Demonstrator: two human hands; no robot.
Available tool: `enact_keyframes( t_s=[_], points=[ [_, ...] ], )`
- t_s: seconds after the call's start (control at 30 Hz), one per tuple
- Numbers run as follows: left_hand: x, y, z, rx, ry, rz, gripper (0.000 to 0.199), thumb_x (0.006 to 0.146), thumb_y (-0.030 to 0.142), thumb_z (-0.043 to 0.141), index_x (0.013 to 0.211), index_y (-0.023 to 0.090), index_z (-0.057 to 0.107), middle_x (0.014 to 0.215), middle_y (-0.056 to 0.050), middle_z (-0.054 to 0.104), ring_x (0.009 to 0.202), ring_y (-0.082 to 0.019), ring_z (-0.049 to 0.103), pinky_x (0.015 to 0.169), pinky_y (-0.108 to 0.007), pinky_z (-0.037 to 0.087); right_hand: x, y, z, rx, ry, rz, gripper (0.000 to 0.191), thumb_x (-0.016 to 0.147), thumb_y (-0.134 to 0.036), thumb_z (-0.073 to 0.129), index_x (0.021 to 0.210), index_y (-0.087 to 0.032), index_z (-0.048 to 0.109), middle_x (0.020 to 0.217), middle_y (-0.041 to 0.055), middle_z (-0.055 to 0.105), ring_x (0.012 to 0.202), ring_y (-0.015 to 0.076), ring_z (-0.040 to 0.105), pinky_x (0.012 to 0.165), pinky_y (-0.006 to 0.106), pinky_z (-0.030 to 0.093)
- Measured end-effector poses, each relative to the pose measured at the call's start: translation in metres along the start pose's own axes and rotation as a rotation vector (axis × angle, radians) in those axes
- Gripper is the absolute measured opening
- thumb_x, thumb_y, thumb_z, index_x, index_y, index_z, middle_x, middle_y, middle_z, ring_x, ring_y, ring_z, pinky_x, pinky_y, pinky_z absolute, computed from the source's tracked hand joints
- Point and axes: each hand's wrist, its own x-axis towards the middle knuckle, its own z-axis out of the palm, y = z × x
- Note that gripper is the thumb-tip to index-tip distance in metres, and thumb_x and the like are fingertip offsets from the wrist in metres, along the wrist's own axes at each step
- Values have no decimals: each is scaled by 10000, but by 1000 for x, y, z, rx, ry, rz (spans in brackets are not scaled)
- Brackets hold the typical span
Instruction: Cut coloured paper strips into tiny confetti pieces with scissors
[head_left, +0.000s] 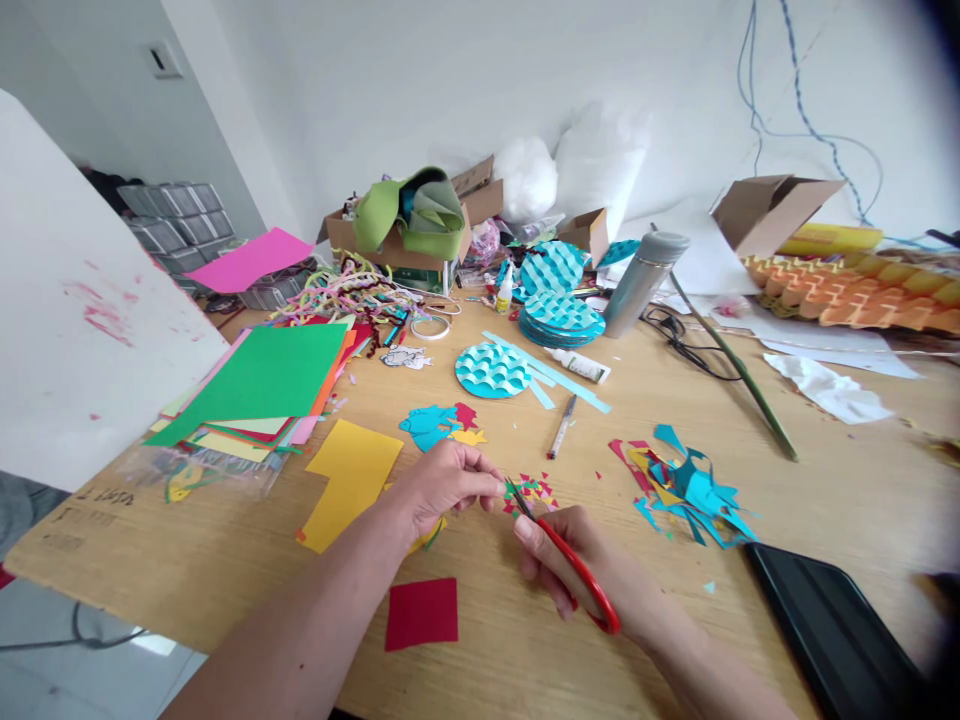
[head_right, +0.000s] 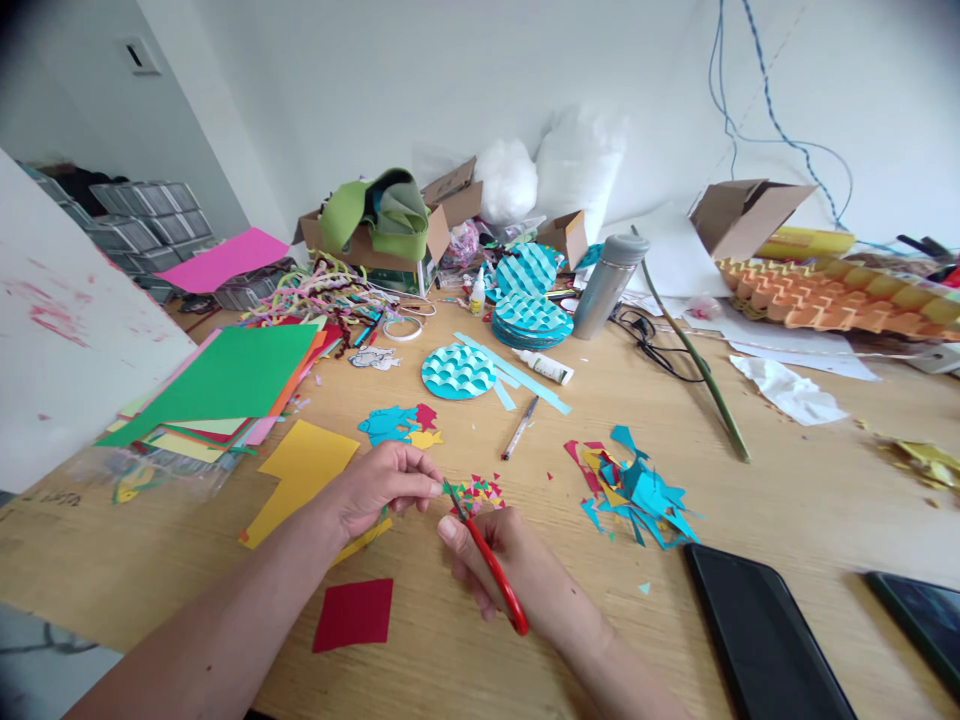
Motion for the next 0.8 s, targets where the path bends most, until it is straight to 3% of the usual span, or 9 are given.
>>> enact_keyframes(
  t_s=[0.3, 0.8],
  points=[
    [0, 0, 0, -1, -8, -2, 96, 599, 218, 648, 651, 138, 635, 496, 22, 568, 408, -50, 349, 424, -219, 199, 1, 2, 0, 23, -1, 38, 594, 801, -707, 445, 588, -161, 543, 369, -34, 467, 306, 60, 389, 346, 174, 282],
    [0, -1, 0, 2, 1, -2, 118, 592, 234, 647, 655, 135, 633, 492, 17, 563, 417, -56, 358, 431, -217, 198, -2, -4, 0, 31, -10, 14, 616, 797, -727, 413, 580, -164, 534, 394, -10, 498, 342, 80, 439, 384, 192, 336]
  ],
)
